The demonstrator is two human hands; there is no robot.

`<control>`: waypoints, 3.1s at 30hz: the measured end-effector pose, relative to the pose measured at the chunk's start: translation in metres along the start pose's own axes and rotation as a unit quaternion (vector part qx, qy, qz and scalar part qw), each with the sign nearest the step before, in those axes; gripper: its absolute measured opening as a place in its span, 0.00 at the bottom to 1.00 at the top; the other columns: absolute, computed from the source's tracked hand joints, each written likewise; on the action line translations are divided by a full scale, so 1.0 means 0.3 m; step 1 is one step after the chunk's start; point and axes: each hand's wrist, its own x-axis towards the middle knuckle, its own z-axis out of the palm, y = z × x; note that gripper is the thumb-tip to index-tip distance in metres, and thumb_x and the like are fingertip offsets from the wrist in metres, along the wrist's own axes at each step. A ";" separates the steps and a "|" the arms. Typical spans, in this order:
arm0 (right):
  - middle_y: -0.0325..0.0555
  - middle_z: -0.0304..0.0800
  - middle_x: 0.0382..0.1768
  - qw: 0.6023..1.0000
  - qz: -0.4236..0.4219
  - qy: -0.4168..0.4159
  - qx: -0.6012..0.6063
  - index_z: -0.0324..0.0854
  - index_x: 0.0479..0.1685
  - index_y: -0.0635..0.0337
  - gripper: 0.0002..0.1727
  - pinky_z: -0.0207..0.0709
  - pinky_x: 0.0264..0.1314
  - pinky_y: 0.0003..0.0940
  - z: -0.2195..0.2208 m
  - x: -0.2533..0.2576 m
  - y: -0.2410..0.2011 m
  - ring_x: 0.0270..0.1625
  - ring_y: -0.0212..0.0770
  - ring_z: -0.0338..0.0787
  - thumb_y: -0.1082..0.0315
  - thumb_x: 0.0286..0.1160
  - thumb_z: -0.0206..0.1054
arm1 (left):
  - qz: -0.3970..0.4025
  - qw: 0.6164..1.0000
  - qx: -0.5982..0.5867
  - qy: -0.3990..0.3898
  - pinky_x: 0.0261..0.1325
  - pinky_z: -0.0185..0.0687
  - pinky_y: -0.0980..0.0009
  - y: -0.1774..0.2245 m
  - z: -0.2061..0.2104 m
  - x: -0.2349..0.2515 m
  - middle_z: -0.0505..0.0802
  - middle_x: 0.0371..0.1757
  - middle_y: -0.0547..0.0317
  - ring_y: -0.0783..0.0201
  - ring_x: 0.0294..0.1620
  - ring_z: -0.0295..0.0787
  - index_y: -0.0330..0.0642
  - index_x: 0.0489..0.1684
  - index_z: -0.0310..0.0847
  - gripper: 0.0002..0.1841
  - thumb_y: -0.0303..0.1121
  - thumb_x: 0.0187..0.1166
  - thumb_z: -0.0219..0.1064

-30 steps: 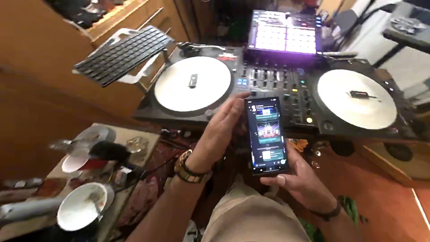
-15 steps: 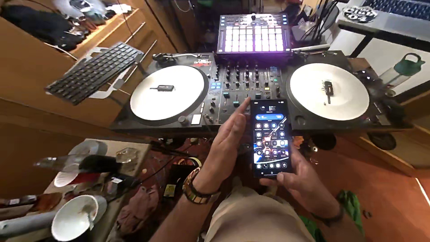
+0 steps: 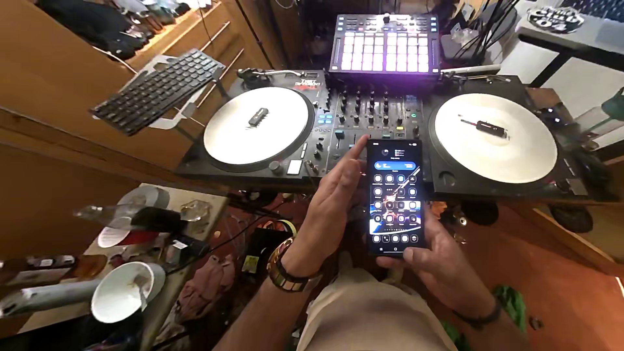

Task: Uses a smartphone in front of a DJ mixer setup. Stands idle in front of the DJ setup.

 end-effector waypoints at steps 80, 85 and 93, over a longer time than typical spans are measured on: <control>0.60 0.85 0.67 0.996 -0.008 0.002 0.091 0.57 0.88 0.49 0.40 0.90 0.58 0.58 0.058 0.068 0.015 0.62 0.58 0.92 0.57 0.75 0.69 | 0.024 0.999 0.008 0.025 0.57 0.91 0.58 0.009 -0.074 0.007 0.88 0.67 0.50 0.57 0.57 0.91 0.57 0.94 0.57 0.28 0.44 0.93 0.43; 0.58 0.85 0.66 0.997 0.005 0.027 0.069 0.55 0.88 0.49 0.42 0.91 0.57 0.58 0.073 0.059 0.008 0.62 0.58 0.92 0.60 0.73 0.71 | 0.031 0.999 0.000 0.010 0.58 0.91 0.59 0.010 -0.077 0.003 0.87 0.68 0.50 0.57 0.59 0.90 0.56 0.94 0.57 0.28 0.43 0.93 0.42; 0.57 0.88 0.62 0.998 0.010 0.053 0.015 0.53 0.85 0.56 0.40 0.93 0.54 0.56 0.091 0.061 0.000 0.58 0.56 0.95 0.70 0.71 0.69 | 0.041 0.999 -0.001 0.012 0.60 0.89 0.59 0.006 -0.077 0.006 0.87 0.66 0.49 0.57 0.59 0.89 0.54 0.94 0.57 0.29 0.44 0.93 0.43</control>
